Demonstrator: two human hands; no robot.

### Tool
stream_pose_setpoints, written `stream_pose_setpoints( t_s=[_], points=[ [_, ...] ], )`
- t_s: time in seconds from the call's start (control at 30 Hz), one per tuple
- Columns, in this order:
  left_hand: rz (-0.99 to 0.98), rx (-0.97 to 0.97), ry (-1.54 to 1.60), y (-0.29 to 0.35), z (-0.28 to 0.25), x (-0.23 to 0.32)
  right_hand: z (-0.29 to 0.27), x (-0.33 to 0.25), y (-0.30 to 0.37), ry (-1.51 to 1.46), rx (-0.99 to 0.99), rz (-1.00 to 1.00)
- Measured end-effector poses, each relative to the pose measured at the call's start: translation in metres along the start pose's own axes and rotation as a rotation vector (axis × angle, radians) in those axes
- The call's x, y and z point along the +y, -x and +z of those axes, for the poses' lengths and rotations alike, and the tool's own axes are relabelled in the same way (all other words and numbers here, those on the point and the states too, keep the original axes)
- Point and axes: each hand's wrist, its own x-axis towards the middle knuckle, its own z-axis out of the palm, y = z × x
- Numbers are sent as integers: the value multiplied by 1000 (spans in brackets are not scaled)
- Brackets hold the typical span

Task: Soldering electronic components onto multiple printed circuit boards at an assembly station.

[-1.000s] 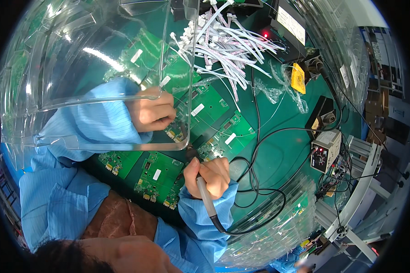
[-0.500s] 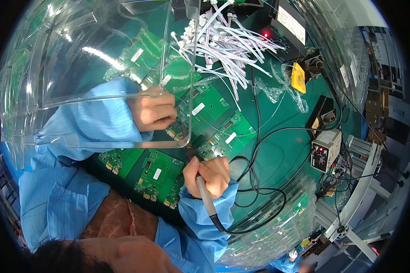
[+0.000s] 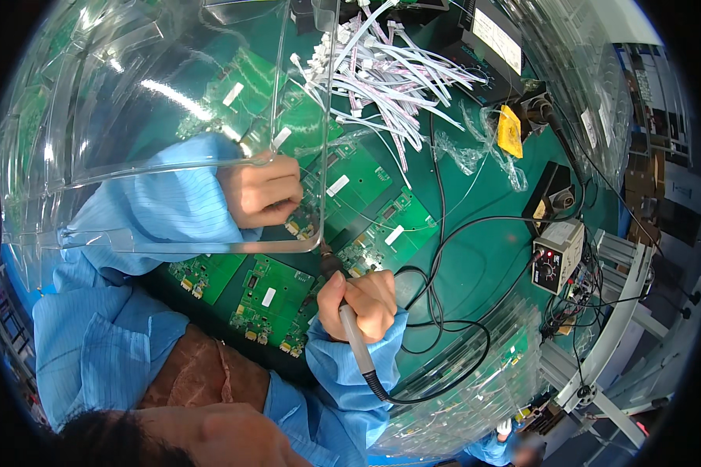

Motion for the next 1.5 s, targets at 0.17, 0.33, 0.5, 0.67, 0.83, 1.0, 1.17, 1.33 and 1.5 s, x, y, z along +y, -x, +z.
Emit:
stream_pose_setpoints(
  t_s=[0.17,0.33,0.5,0.67,0.83,1.0,1.17,1.33,1.5],
  points=[
    [-113,-2,7,0,-4,6,2,-2,-1,10,-21,13],
    [-7,45,-44,2,2,1,5,0,1,-5,-20,5],
    [29,56,-60,0,2,0,4,1,0,-1,-5,5],
    [27,37,-78,1,2,-2,4,-2,1,-1,-75,9],
    [18,50,-69,2,4,0,3,-2,1,9,-89,7],
    [20,52,-55,1,4,1,3,-1,1,7,-95,-6],
    [31,70,-27,1,3,0,4,-4,2,-5,-74,58],
    [-89,55,40,-1,-11,3,-10,-19,-6,-79,177,345],
    [-216,61,279,-12,-25,33,-28,-24,-11,-192,245,279]
  ],
)
